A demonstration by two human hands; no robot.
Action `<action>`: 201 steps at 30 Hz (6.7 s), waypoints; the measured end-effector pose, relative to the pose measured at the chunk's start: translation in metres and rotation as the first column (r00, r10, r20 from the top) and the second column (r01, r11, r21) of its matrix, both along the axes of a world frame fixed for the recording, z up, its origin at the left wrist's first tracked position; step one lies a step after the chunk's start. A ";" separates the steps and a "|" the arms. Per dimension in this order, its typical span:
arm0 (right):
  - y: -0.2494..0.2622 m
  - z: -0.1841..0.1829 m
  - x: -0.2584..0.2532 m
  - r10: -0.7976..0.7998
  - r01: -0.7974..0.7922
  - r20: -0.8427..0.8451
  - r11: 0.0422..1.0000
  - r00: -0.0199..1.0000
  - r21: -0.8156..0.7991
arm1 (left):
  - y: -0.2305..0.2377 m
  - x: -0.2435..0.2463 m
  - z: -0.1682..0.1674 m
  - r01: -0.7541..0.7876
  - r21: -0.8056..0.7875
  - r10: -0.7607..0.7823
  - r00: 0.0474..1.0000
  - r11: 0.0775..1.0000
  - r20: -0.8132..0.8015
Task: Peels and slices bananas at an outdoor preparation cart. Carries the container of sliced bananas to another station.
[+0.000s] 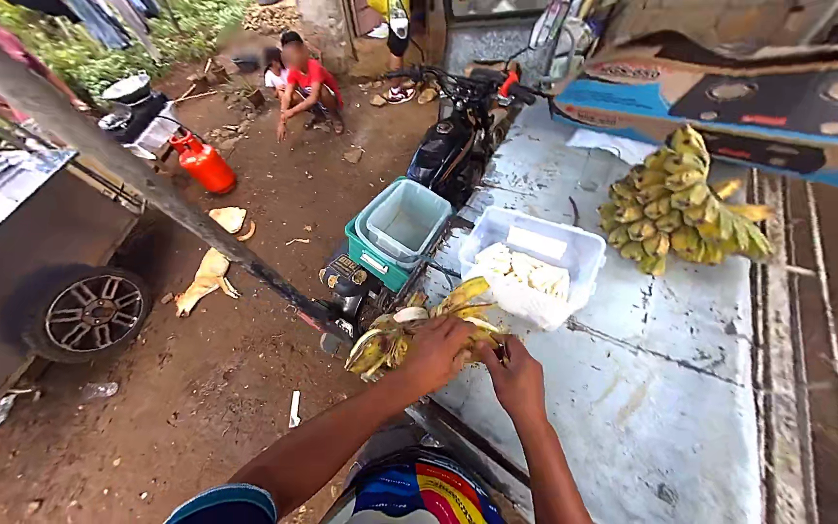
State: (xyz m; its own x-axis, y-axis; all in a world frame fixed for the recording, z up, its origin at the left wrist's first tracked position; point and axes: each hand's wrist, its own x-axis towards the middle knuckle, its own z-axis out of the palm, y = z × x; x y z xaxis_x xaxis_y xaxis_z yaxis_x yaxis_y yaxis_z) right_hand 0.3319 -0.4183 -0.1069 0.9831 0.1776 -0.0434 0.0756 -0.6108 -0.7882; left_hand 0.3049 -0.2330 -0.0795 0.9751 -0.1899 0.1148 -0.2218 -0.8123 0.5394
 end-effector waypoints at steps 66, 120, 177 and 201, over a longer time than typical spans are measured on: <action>0.011 -0.012 -0.008 -0.120 0.225 -0.202 0.725 0.972 0.651 | 0.007 0.044 -0.013 -0.053 -0.009 0.053 0.998 0.999 0.019; 0.037 0.007 0.002 0.164 0.576 -0.608 0.205 0.777 0.792 | 0.018 0.036 0.001 -0.118 -0.249 0.103 0.992 0.961 -0.074; 0.064 -0.003 0.020 0.016 0.311 -0.462 0.718 0.887 0.623 | 0.055 0.115 0.026 0.293 -0.196 -0.339 0.901 0.936 -0.271; 0.064 -0.010 0.018 0.002 0.259 -0.364 0.699 0.931 0.667 | 0.047 0.076 0.042 0.239 0.038 -0.226 0.951 0.970 -0.211</action>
